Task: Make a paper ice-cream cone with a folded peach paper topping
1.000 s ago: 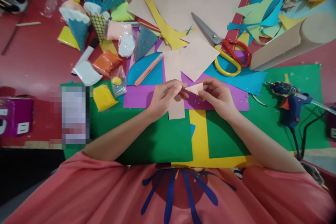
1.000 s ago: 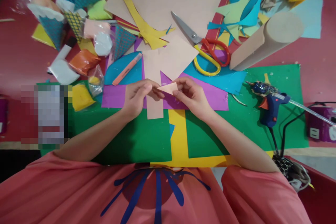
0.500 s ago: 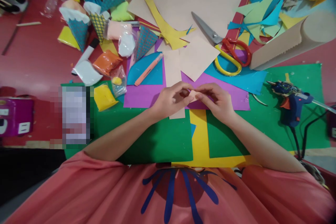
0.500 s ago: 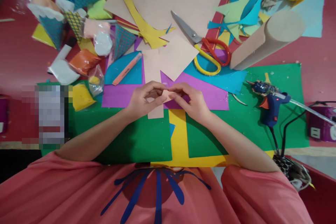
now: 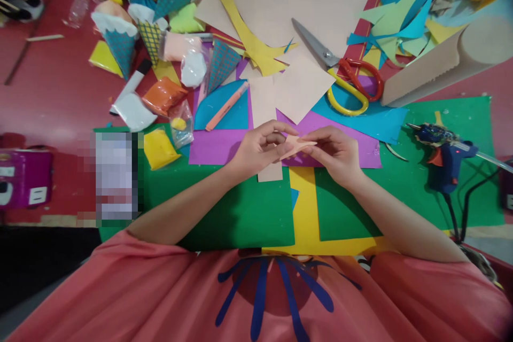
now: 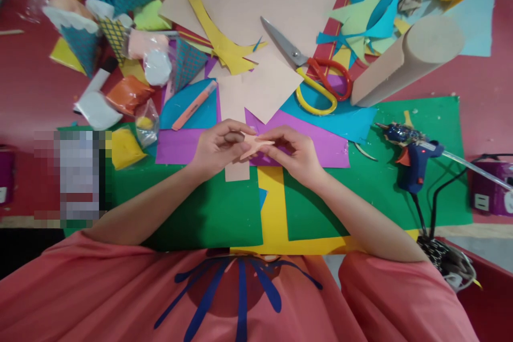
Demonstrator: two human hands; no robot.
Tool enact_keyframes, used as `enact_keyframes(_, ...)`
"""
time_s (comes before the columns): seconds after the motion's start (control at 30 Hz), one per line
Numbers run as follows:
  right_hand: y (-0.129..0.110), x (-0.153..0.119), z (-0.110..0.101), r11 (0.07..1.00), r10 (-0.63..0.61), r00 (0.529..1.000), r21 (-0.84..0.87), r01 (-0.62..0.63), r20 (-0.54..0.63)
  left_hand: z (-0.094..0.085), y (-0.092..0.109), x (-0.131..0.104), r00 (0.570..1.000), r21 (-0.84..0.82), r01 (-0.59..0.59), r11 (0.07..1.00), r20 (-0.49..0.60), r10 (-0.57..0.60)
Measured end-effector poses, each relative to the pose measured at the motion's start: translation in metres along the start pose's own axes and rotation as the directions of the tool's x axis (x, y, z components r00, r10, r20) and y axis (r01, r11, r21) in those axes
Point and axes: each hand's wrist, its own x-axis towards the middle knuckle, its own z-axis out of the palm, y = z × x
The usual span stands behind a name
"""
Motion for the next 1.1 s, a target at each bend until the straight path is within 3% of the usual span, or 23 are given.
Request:
enact_keyframes(0.2,0.0,-0.001,0.002,0.998,0.041,0.999,0.054,-0.04,-0.014,-0.002,-0.002,0.004,0.994,-0.114,0.091,0.989,0.072,-0.083)
enact_keyframes(0.3,0.002,-0.003,0.001,0.999,-0.045,0.998,-0.021,0.044,-0.053,-0.002,-0.002,0.006,0.974,-0.187,0.185,0.965,0.164,-0.155)
enact_keyframes(0.43,0.003,-0.006,0.0,0.965,-0.204,0.977,-0.18,0.191,-0.056,0.0,0.003,0.005,0.918,-0.198,0.305,0.932,0.323,-0.232)
enact_keyframes(0.53,0.002,-0.007,0.0,0.955,-0.204,0.978,-0.225,0.191,-0.038,0.001,0.007,0.003,0.938,-0.119,0.26,0.958,0.266,-0.222)
enact_keyframes(0.67,0.001,-0.004,0.001,0.981,-0.134,0.991,-0.142,0.135,0.016,0.0,0.007,0.0,0.966,0.119,0.159,0.98,0.187,-0.179)
enact_keyframes(0.87,-0.001,0.001,0.004,0.902,-0.278,0.951,-0.304,0.308,0.138,0.0,0.0,-0.003,0.959,0.444,-0.125,0.887,0.284,-0.007)
enact_keyframes(0.93,-0.001,0.002,0.004,0.895,-0.279,0.951,-0.325,0.307,0.13,0.0,0.001,-0.003,0.965,0.451,-0.116,0.885,0.261,-0.007)
enact_keyframes(1.1,0.0,0.002,0.002,0.946,-0.156,0.988,-0.287,0.153,0.012,-0.003,0.005,-0.001,0.999,0.26,-0.02,0.965,0.053,0.007)
